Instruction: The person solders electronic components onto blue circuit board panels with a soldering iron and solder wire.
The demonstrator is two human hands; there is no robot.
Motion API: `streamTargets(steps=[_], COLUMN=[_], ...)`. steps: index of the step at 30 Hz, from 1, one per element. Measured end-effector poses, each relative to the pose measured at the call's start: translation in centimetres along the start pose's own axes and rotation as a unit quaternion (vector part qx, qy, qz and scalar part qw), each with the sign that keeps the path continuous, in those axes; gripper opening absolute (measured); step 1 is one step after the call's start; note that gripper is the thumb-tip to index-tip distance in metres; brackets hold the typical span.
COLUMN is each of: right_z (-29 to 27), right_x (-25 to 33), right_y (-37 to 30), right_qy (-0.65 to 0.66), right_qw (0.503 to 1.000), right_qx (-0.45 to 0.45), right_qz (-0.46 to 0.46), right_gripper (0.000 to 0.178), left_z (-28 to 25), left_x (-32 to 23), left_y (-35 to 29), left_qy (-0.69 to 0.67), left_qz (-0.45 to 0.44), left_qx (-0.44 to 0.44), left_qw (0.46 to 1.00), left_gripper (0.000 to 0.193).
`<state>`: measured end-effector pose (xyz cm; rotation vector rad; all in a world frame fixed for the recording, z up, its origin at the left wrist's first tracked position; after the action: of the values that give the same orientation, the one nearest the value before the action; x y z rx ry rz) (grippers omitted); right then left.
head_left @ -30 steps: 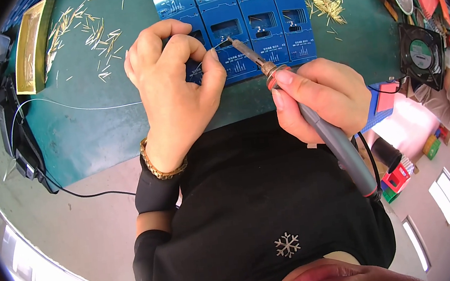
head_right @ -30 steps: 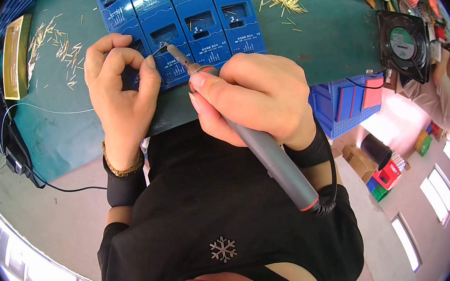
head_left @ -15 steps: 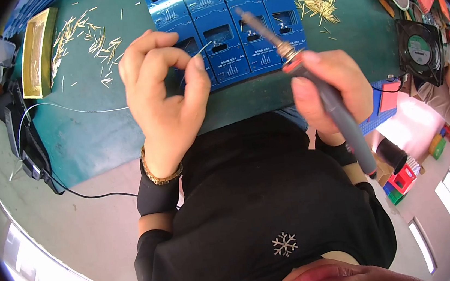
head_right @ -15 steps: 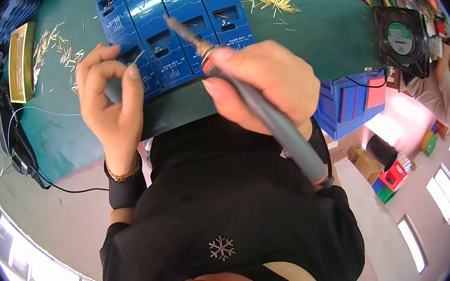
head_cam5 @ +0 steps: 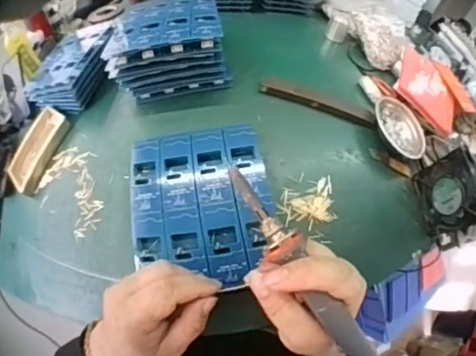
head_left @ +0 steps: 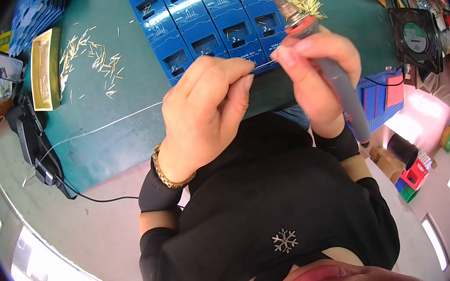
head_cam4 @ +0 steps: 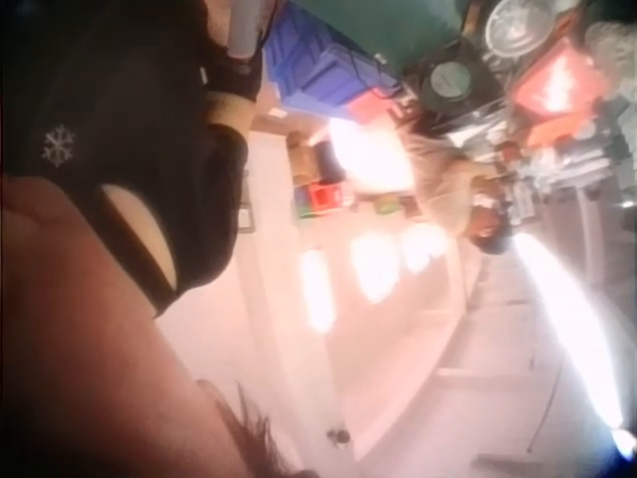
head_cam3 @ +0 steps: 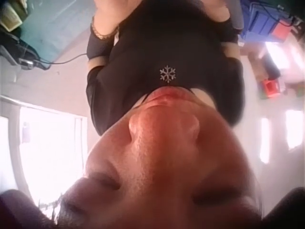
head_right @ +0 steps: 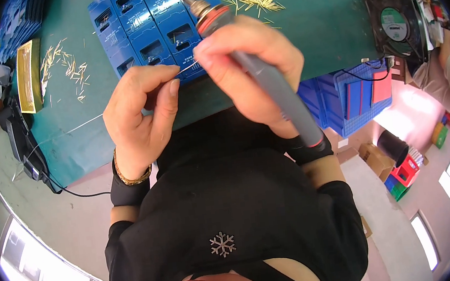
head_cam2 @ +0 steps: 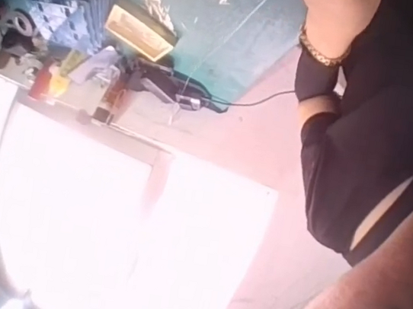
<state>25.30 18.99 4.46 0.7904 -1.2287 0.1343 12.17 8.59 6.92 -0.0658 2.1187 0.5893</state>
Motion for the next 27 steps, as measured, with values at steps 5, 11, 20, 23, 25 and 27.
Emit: streamTargets(steps=[5,11,20,23,25,27], right_z=[-1.4,-1.9,-0.2,0.2,0.4,0.7], right_x=[1.7,3.2,3.0,3.0,3.1,3.2], right_y=[1.6,0.4,0.4,0.6,0.8,0.9], right_qy=[-0.148,-0.303,-0.244,-0.259,-0.264,-0.292], right_qw=[0.988,0.942,0.965,0.959,0.956,0.946], right_qx=[0.024,0.133,0.061,0.074,0.084,0.112], right_qz=[-0.034,-0.053,-0.079,-0.089,-0.092,-0.09], right_gripper=[0.023,0.023,0.011,0.011,0.01,0.011], left_z=[-0.8,-1.6,-1.6,-1.6,-1.6,-1.7], left_x=[0.4,3.4,4.1,4.1,4.3,4.3], left_y=[-0.5,-1.8,-1.9,-1.9,-2.0,-2.0], left_qy=[0.109,0.117,0.077,0.07,0.068,0.067], left_qz=[0.032,-0.142,-0.149,-0.157,-0.16,-0.163], left_qx=[-0.053,-0.071,-0.078,-0.074,-0.073,-0.073], left_qw=[0.992,0.98,0.983,0.982,0.982,0.982], left_gripper=[0.023,0.015,0.014,0.014,0.014,0.014])
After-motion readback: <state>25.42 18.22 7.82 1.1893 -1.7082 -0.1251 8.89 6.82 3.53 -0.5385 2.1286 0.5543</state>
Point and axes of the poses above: each hand's wrist, its own y-axis towards the middle knuckle, its own z-axis out of the palm, x = y × z, the point moved 6 cm from there along y, towards the middle knuckle, and after that the axes turned 2 degrees about x, right-handed, at the moved point
